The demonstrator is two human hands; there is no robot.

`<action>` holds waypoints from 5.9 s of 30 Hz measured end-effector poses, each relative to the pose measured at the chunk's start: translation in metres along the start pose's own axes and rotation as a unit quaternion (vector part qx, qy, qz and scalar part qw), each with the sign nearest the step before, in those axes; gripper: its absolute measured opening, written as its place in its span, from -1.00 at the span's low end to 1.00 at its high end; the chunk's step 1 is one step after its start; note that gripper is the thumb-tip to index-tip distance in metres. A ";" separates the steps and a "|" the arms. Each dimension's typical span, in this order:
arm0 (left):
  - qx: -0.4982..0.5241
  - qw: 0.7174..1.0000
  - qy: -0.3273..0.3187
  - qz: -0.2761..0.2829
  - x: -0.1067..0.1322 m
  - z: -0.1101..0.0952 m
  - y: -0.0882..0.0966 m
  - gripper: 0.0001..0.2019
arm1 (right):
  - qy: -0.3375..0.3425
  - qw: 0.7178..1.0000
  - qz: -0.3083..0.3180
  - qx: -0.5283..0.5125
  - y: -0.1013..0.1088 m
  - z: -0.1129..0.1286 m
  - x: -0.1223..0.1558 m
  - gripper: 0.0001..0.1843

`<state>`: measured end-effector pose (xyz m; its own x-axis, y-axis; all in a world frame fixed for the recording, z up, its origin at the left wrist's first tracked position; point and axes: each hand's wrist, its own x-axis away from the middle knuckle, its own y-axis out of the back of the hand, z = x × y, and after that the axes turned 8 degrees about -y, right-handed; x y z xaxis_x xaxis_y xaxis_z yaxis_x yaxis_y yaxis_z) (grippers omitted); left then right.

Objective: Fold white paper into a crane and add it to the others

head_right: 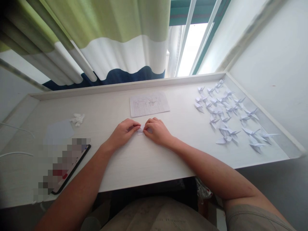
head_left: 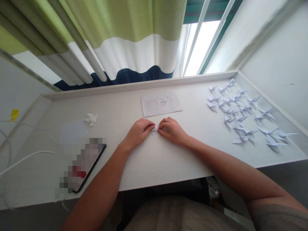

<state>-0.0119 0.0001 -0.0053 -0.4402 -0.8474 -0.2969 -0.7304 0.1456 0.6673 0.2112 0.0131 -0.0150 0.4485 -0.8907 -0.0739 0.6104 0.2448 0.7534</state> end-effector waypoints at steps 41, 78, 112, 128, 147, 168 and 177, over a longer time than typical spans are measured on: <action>0.039 0.991 0.112 -0.066 -0.005 0.003 -0.019 -0.93 | -0.044 0.999 -0.016 -0.005 -0.008 -0.001 -0.010 -0.90; -0.051 0.990 0.099 -0.083 0.001 0.005 -0.009 -0.90 | 0.135 0.985 -0.006 0.111 -0.003 -0.003 0.012 -0.64; -0.136 0.976 0.119 -0.121 0.001 -0.003 -0.020 -0.90 | 0.123 0.982 0.002 0.142 -0.002 0.002 0.022 -0.67; -0.357 0.923 0.031 0.141 0.045 -0.060 -0.020 -0.50 | 0.122 0.982 0.027 0.139 0.007 0.009 0.023 -0.61; -0.351 0.935 -0.029 0.042 0.034 -0.042 -0.030 -0.81 | 0.123 0.991 0.039 -0.020 0.025 -0.028 -0.001 -0.55; 0.199 0.959 0.172 -0.102 0.025 -0.044 -0.029 -0.73 | -0.053 0.922 0.059 -0.378 0.018 -0.011 -0.001 -0.66; 0.259 0.939 0.173 -0.148 0.022 -0.041 -0.025 -0.73 | -0.051 0.899 0.126 -0.415 0.021 -0.006 0.001 -0.64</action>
<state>0.0182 -0.0428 -0.0008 -0.0472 -0.9919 -0.1175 -0.9892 0.0301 0.1432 0.2283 0.0195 -0.0027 0.6049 -0.7867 0.1235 0.7937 0.6082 -0.0134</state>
